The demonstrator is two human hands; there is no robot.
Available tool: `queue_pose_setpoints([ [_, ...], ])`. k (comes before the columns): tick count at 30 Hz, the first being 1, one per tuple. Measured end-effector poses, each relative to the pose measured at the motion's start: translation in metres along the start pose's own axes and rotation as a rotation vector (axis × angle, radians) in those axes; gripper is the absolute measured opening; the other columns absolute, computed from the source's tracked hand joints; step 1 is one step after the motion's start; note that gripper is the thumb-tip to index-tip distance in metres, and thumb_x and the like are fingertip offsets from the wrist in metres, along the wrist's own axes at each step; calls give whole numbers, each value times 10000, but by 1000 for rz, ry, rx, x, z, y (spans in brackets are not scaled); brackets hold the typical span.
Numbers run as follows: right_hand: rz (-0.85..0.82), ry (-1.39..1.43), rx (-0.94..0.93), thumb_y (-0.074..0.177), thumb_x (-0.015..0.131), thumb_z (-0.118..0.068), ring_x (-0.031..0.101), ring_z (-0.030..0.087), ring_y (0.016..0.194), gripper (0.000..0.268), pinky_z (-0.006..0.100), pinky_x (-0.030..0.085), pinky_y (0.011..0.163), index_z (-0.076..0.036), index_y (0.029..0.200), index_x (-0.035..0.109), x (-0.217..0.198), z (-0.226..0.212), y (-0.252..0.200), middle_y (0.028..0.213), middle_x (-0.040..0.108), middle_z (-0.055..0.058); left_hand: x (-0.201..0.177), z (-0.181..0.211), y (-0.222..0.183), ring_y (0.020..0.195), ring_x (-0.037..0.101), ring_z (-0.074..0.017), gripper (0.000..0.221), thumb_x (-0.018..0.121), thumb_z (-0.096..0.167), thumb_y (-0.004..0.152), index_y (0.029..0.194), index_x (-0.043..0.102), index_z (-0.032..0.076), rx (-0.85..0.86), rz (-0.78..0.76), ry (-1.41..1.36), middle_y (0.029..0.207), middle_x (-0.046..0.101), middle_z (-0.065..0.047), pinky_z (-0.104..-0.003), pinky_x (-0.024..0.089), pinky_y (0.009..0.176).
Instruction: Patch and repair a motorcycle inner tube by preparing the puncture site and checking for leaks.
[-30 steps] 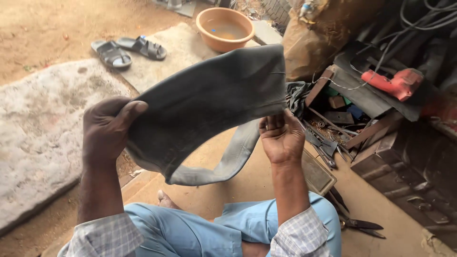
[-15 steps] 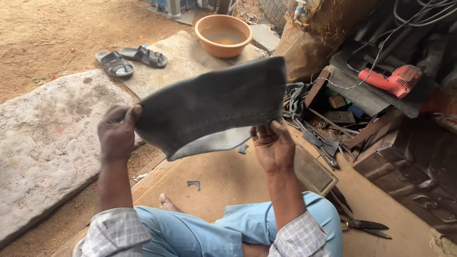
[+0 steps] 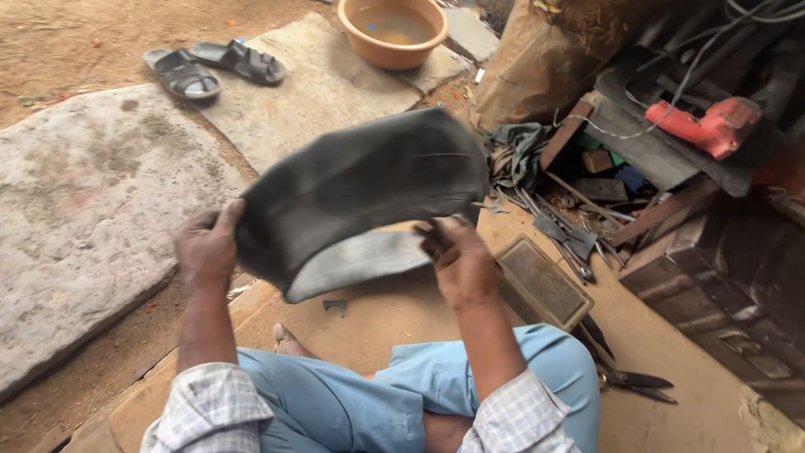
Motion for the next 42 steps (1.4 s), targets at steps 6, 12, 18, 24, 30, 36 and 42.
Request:
queue_pose_setpoints([
  [6,73,-497,342,951,627,-101,760,239,866,103,345,572,747,-50,1037,653,-74,33,-5,1022,779,151,-32,-101,20,1042,656,-285,433,846,488,821,1086,808,148,-251,54,749,1133,730,-123,-469,468,981],
  [12,166,-763,101,964,656,-121,750,198,776,128,307,588,742,-6,1011,684,-173,-8,37,979,775,166,-12,-124,26,1147,614,-314,575,836,518,828,1209,731,100,-276,-10,1187,1243,669,-165,-470,469,968],
  [18,173,-1715,-52,864,757,-293,722,328,1004,357,419,550,868,-52,1126,731,-175,-8,70,1066,769,145,79,-108,-9,1131,651,-316,511,810,495,830,1194,768,140,-129,-233,907,1209,711,-148,-436,497,965],
  [24,-178,-2041,-39,629,919,-335,532,434,1283,778,504,459,1001,-76,1314,656,-177,59,74,1460,526,226,159,-166,-54,828,749,-253,561,713,581,889,1055,777,49,-422,-872,885,970,813,-138,-388,584,722],
  [30,-194,-2311,55,885,695,-197,630,340,1215,315,463,527,984,-109,1188,691,-197,105,68,1293,668,142,227,-217,-93,794,728,-215,641,640,600,896,1229,673,54,-662,-889,443,1116,779,-107,-404,583,679],
  [36,-256,-2390,-155,868,622,-126,729,348,887,131,486,570,824,-116,879,752,-177,107,64,904,744,161,238,-251,-113,859,739,-295,760,616,649,906,1245,605,-32,-888,-561,-124,1110,721,-205,-422,623,719],
  [42,-319,-2160,-303,802,671,-195,721,357,809,115,489,570,755,-103,827,733,-97,96,-8,819,736,157,203,-230,-104,907,744,-407,775,601,646,944,1167,571,-95,-983,-327,-195,1057,717,-303,-473,606,709],
])
Point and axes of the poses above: each hand's wrist, its own y-axis towards the middle knuckle, its own x-axis out of the palm, z = x × y, the point moved 7 cm from there along y, towards the middle knuckle
